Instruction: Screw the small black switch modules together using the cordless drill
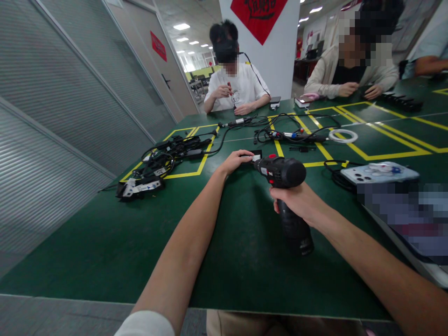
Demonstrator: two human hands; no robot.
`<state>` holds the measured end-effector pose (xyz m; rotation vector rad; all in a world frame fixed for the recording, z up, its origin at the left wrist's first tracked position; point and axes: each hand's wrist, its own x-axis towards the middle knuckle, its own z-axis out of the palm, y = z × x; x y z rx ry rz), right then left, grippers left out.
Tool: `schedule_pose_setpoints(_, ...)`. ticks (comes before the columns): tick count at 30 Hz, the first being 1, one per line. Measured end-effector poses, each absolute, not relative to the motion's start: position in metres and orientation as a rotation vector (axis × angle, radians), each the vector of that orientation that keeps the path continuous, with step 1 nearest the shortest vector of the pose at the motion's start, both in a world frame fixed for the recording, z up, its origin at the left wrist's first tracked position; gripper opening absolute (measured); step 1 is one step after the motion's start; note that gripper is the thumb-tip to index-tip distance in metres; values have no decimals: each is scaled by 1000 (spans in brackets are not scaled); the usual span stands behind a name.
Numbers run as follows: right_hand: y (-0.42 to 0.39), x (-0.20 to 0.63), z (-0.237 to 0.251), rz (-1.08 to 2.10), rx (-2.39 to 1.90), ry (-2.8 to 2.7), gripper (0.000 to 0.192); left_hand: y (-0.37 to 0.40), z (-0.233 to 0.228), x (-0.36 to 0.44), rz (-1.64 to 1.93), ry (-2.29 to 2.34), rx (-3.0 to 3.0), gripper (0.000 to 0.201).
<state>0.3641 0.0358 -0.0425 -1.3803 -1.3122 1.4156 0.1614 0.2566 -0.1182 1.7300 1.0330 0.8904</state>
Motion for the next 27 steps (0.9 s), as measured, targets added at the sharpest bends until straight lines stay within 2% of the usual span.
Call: schedule_pose_setpoints(27,37,361,-48,1337,-1377,-1450,4,250,-111,165,862,1076,1738,37)
